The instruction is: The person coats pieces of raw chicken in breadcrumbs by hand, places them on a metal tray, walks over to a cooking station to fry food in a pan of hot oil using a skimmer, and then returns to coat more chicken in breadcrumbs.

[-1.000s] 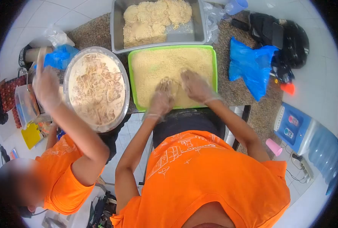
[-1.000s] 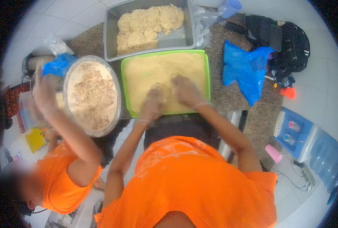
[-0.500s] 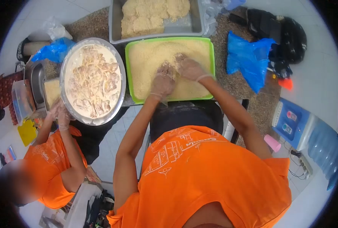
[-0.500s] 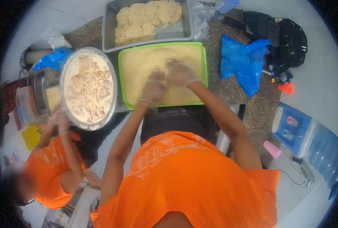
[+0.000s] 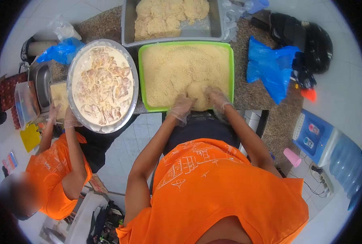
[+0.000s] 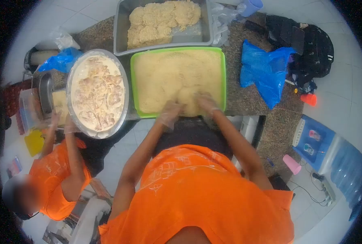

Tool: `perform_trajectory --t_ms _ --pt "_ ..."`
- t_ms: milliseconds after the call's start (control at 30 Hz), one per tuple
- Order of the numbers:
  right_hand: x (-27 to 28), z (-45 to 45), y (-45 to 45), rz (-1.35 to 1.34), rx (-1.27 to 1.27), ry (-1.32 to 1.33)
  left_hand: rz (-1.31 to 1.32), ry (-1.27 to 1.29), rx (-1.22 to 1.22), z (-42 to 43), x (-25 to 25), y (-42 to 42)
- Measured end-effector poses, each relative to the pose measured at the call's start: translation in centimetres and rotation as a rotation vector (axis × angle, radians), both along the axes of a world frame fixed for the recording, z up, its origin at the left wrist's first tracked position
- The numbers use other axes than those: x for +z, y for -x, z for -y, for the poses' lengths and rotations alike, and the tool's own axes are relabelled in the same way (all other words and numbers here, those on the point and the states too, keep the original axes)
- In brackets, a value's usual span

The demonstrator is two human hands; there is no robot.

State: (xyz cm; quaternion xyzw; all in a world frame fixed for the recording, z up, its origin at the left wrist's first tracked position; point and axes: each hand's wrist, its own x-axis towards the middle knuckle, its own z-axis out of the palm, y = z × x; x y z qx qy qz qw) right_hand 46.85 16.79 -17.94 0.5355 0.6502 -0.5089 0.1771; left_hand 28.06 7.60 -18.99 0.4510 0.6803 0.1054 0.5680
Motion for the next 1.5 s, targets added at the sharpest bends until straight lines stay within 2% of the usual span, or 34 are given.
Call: perform_trajectory --t_ms 67,100,167,200,267,300,367,400,467,500,567,600,667,700,767,800,867,900,967,1000,1033,1067,1100,1133,1167,1200,1233,1267,1300,1333,1367,1433,1500 --pt "4.0 -0.2 2.9 -0.101 -0.218 -0.051 -0.344 -0.238 -0.455 -0.4 1.6 0.4" --pt "4.8 -0.6 3.8 -0.1 -0.224 -0.05 -0.342 -0.237 -0.461 -0.7 3.7 0.7" --pt "5.3 -1.7 5.6 -0.28 -0.061 -0.261 -0.147 -0.374 0.439 -1.5 7.7 1.5" --pt "4.8 -1.2 6.8 -0.276 -0.06 -0.253 -0.146 -0.366 0.44 -1.3 6.0 2.0" --pt "2.8 -0.1 8.9 -0.349 0.232 -0.656 -0.475 -0.63 -0.02 -0.9 1.5 2.6" --pt "1.0 0.0 9.1 -0.35 0.237 -0.652 -0.476 -0.626 -0.015 -1.0 1.4 2.8" --pt "-2.6 -0.1 9.5 -0.471 0.475 -1.068 -0.596 -0.776 -0.172 -1.1 1.3 2.7" --pt "-0.8 -0.8 10.0 -0.47 0.479 -1.053 -0.59 -0.763 -0.168 -1.7 2.7 3.0" --pt "2.4 -2.9 10.7 -0.104 0.533 -0.233 -0.171 0.094 -0.292 -4.6 4.6 4.2" --pt "2.3 -1.8 10.2 -0.102 0.536 -0.234 -0.17 0.092 -0.289 -2.8 3.9 3.4" --pt "1.7 -0.4 9.6 -0.214 0.747 -0.696 -0.498 -0.495 -0.282 -0.6 2.8 1.8" --pt "1.0 -0.6 9.6 -0.211 0.751 -0.698 -0.496 -0.499 -0.278 -1.2 2.5 1.7" --pt "0.2 0.9 8.4 -0.27 0.53 -0.821 -0.509 -0.179 -0.344 -0.8 2.8 0.8" --pt "1.7 0.9 8.5 -0.266 0.531 -0.807 -0.5 -0.168 -0.346 -0.4 3.3 0.7" --pt "4.2 -1.7 9.5 -0.18 0.555 -0.326 -0.346 -0.142 -0.217 -1.7 4.1 1.4" --pt "2.5 -1.6 9.5 -0.183 0.556 -0.345 -0.356 -0.158 -0.214 -1.7 3.5 1.3" --pt "-2.7 0.2 8.6 -0.424 0.452 -1.055 -0.816 -0.704 -0.291 -0.2 1.2 0.4" --pt "-2.7 -0.5 8.2 -0.425 0.448 -1.051 -0.816 -0.7 -0.296 -0.7 1.1 1.2" --pt "-2.2 -4.9 8.2 -0.478 0.727 -0.571 -0.317 -0.195 -0.439 -3.6 1.4 5.2" --pt "-0.6 -6.8 9.0 -0.272 0.766 -0.544 -0.292 -0.359 -0.348 -4.6 4.4 6.8" --pt "2.7 -8.2 9.1 -0.158 0.695 -0.561 -0.303 -0.368 -0.346 -5.0 5.0 7.7" --pt "5.0 -9.4 8.7 -0.047 0.629 -0.576 -0.336 -0.436 -0.213 -5.7 5.2 8.6" --pt "4.1 -10.0 7.7 -0.054 0.636 -0.581 -0.364 -0.497 -0.082 -6.1 5.0 9.1" --pt "2.8 -10.6 6.7 -0.108 0.56 -0.705 -0.368 -0.498 -0.083 -6.2 4.8 9.0" --pt "1.9 -11.0 6.1 -0.162 0.48 -0.831 -0.473 -0.612 -0.124 -6.4 3.6 8.6" --pt "1.9 -10.8 6.5 -0.057 0.477 -0.768 -0.576 -0.727 -0.164 -6.7 2.1 8.4" --pt "0.6 -10.8 6.4 -0.058 0.476 -0.776 -0.58 -0.734 -0.164 -7.2 0.0 8.4" --pt "-1.7 -10.8 6.3 -0.076 0.517 -0.789 -0.596 -0.568 -0.237 -7.7 -2.5 8.3" --pt "-1.8 -10.5 6.3 -0.092 0.556 -0.798 -0.608 -0.397 -0.312 -8.0 -3.2 8.0" --pt "-1.7 -10.7 6.0 -0.091 0.55 -0.796 -0.607 -0.397 -0.318 -7.7 -3.9 7.8" --pt "0.5 -11.2 6.7 0.03 0.545 -0.548 -0.568 -0.352 -0.268 -7.7 -3.8 7.8" --pt "1.2 -11.6 6.7 0.142 0.53 -0.31 -0.537 -0.316 -0.218 -7.8 -3.4 8.0" --pt "-0.4 -11.3 5.3 -0.1 0.579 -0.595 -0.516 -0.55 -0.255 -7.1 -2.6 8.0"
